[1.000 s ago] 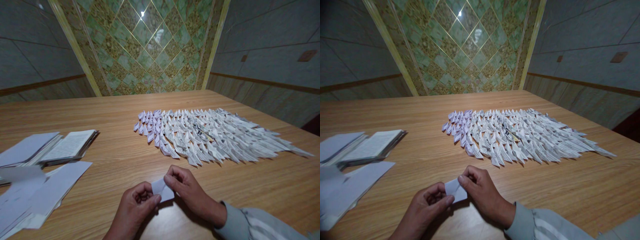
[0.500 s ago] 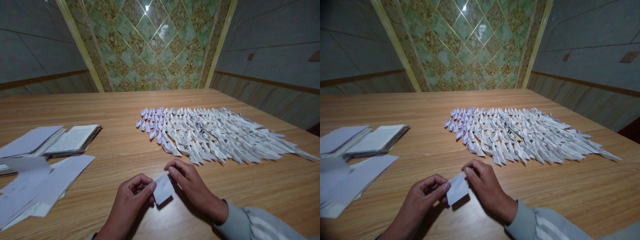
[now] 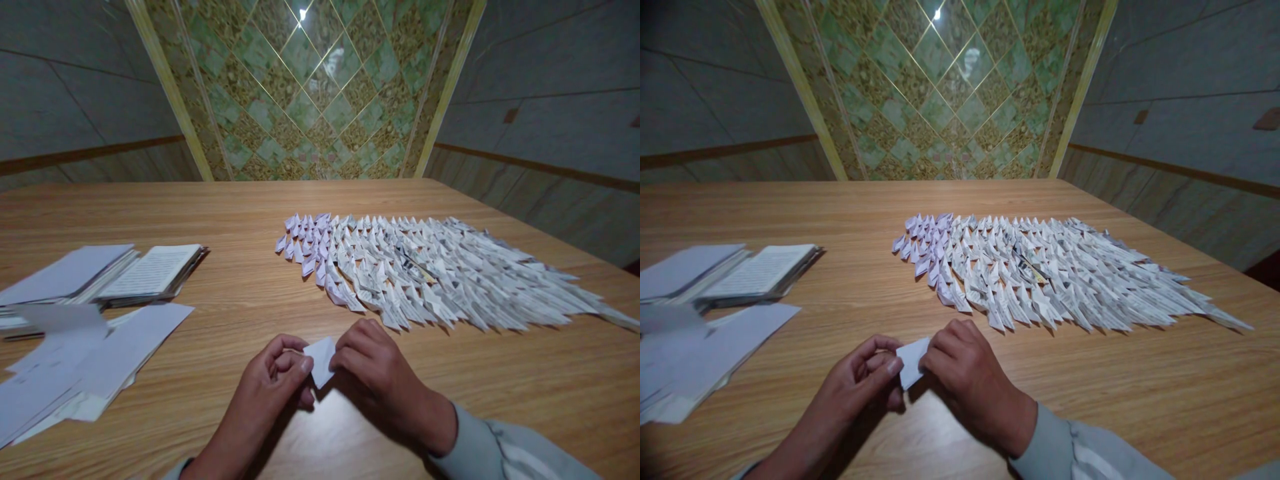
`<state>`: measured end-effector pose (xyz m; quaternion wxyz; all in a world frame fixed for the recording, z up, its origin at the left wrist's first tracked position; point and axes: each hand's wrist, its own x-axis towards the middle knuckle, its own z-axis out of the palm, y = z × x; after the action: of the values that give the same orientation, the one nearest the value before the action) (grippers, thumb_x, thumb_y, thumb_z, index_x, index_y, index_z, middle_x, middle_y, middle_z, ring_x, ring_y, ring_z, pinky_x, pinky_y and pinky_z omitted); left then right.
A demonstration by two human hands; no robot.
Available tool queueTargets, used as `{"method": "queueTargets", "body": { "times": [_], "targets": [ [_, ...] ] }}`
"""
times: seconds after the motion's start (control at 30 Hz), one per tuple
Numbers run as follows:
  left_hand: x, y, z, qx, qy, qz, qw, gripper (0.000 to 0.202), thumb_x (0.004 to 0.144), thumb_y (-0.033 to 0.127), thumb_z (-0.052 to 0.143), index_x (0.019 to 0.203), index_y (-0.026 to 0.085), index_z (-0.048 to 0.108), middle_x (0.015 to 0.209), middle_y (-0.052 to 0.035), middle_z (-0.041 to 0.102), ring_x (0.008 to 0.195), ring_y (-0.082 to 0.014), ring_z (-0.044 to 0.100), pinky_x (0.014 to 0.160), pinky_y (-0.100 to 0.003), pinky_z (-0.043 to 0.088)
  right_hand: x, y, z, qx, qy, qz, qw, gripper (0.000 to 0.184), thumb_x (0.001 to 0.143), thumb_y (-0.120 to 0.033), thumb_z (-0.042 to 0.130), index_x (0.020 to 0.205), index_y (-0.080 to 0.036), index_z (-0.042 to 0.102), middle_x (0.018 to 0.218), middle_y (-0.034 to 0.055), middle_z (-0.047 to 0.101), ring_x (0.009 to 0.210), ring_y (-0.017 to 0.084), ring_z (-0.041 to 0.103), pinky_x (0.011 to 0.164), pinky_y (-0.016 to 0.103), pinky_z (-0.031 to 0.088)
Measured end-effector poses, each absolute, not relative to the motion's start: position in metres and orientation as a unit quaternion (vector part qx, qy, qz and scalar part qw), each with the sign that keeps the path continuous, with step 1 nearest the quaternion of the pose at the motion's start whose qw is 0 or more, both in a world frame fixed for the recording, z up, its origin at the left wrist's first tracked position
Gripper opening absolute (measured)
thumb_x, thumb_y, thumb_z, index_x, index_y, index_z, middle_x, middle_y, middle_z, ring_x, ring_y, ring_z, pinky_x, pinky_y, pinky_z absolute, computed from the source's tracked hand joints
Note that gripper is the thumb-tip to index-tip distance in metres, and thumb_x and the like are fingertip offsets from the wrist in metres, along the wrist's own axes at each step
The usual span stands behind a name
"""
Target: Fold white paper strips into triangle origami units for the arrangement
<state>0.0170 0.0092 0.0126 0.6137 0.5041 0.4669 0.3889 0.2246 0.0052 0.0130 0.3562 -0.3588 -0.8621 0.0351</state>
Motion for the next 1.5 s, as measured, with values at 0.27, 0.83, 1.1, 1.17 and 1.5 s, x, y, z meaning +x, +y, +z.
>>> {"method": "queueTargets", "body": {
  "times": [0.27, 0.83, 1.1, 1.17, 1.5],
  "targets": [
    [-0.001, 0.02, 0.016, 0.882, 0.324, 0.232, 0.25, 0.01, 0.095, 0.019, 0.061, 0.099, 0.022, 0.069, 0.106, -0.008, 0.069, 0.097, -0.0247, 0.063, 0.084, -0.034, 0.046, 0.234, 0.009, 0.002, -0.352, -0.905, 0.023, 0.236, 0.024, 0.105, -0.021, 0.049, 0.084, -0.018, 0.061, 0.079, 0.0027, 0.065, 0.079, 0.019, 0.048, 0.076, 0.034, 0.034],
    [0.012, 0.023, -0.001, 0.929, 0.274, 0.245, 0.041, 0.032, 0.107, 0.02, 0.038, 0.093, 0.018, 0.067, 0.08, -0.0047, 0.064, 0.073, -0.0213, 0.049, 0.065, -0.035, 0.031, 0.236, -0.001, 0.02, -0.373, -0.918, 0.027, 0.128, 0.01, 0.094, -0.015, 0.065, 0.086, -0.019, 0.059, 0.085, 0.0013, 0.06, 0.082, 0.02, 0.046, 0.08, 0.036, 0.033],
    [0.003, 0.032, 0.0, 0.938, 0.24, 0.229, 0.098, 0.032, 0.108, 0.021, 0.04, 0.092, 0.018, 0.068, 0.08, -0.0039, 0.065, 0.074, -0.0199, 0.05, 0.066, -0.034, 0.032, 0.236, -0.001, 0.008, -0.372, -0.907, 0.019, 0.195, 0.015, 0.089, -0.025, 0.074, 0.082, -0.019, 0.062, 0.081, 0.0002, 0.063, 0.078, 0.019, 0.047, 0.074, 0.035, 0.033],
    [0.003, 0.033, -0.002, 0.937, 0.236, 0.239, 0.098, 0.029, 0.107, 0.022, 0.042, 0.093, 0.018, 0.068, 0.079, -0.0033, 0.065, 0.073, -0.0196, 0.05, 0.066, -0.034, 0.032, 0.235, 0.002, 0.003, -0.368, -0.904, 0.001, 0.218, 0.016, 0.089, -0.024, 0.073, 0.078, -0.019, 0.062, 0.076, -0.0002, 0.062, 0.075, 0.019, 0.046, 0.071, 0.035, 0.032],
    [0.004, 0.037, -0.008, 0.937, 0.228, 0.251, 0.086, 0.023, 0.103, 0.033, 0.054, 0.091, 0.018, 0.067, 0.078, -0.0037, 0.064, 0.07, -0.0202, 0.051, 0.065, -0.034, 0.031, 0.235, 0.006, -0.002, -0.369, -0.894, -0.009, 0.255, 0.023, 0.094, -0.024, 0.067, 0.071, -0.019, 0.062, 0.071, -0.0002, 0.063, 0.071, 0.018, 0.047, 0.067, 0.034, 0.032]
  ]
}}
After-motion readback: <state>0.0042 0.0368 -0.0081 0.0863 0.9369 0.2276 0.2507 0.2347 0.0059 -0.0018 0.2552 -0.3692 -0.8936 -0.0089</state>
